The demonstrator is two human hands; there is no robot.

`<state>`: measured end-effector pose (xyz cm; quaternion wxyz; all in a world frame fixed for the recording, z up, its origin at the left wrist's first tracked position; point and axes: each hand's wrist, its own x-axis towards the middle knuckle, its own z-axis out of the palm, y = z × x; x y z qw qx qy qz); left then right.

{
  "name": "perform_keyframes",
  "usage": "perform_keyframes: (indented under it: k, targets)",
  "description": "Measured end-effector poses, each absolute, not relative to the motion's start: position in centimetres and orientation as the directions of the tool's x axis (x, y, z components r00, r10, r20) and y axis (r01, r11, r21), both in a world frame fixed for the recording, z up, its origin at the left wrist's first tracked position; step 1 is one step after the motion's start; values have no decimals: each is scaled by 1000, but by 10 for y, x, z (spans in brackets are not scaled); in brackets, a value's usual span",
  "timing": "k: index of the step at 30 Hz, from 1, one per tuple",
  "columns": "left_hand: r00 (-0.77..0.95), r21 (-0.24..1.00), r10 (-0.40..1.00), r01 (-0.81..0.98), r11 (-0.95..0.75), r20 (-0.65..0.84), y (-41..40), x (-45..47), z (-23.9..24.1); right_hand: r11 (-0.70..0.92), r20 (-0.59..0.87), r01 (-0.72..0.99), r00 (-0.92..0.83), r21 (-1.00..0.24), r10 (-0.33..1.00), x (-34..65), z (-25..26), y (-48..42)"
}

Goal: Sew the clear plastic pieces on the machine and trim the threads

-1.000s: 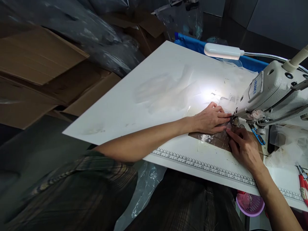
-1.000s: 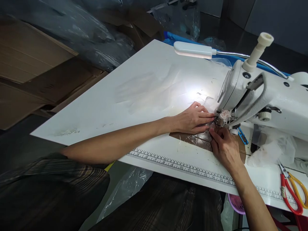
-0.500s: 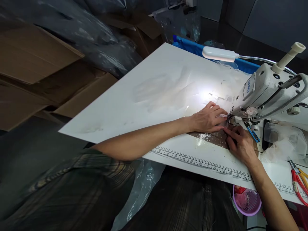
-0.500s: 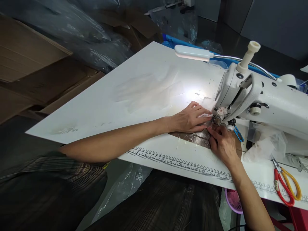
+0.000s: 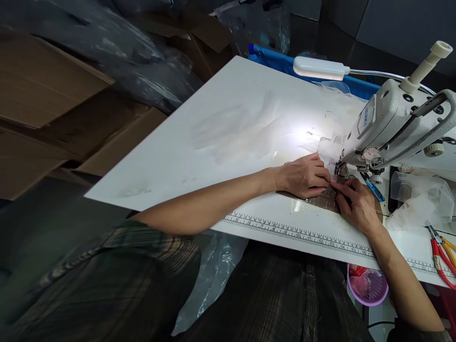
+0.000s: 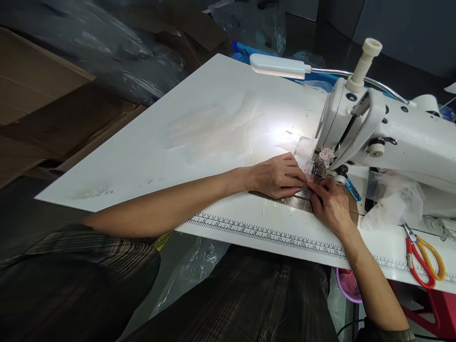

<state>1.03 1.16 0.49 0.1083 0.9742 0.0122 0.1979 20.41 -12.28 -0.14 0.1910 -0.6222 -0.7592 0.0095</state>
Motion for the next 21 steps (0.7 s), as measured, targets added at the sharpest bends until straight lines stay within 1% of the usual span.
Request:
perform_keyframes:
  k: [5, 10, 12, 14, 21]
  targets:
    - [934, 182, 57, -8, -983, 352, 10, 10, 9, 258, 288, 944, -194, -207, 938, 205, 1, -123]
    - [913, 51, -22, -46, -998, 407, 10, 11, 8, 284, 300, 948, -232, -144, 925, 203, 3, -123]
    - [906, 22, -43, -57, -998, 422, 10, 12, 7, 280, 301, 952, -233, -121, 925, 202, 4, -123]
    - [910, 29, -46, -63, -998, 411, 10, 12, 7, 274, 289, 956, -234, -105, 928, 201, 4, -123]
    - [940, 169, 12, -49, -984, 342, 9, 10, 12, 253, 238, 964, -227, -81, 944, 198, 7, -121]
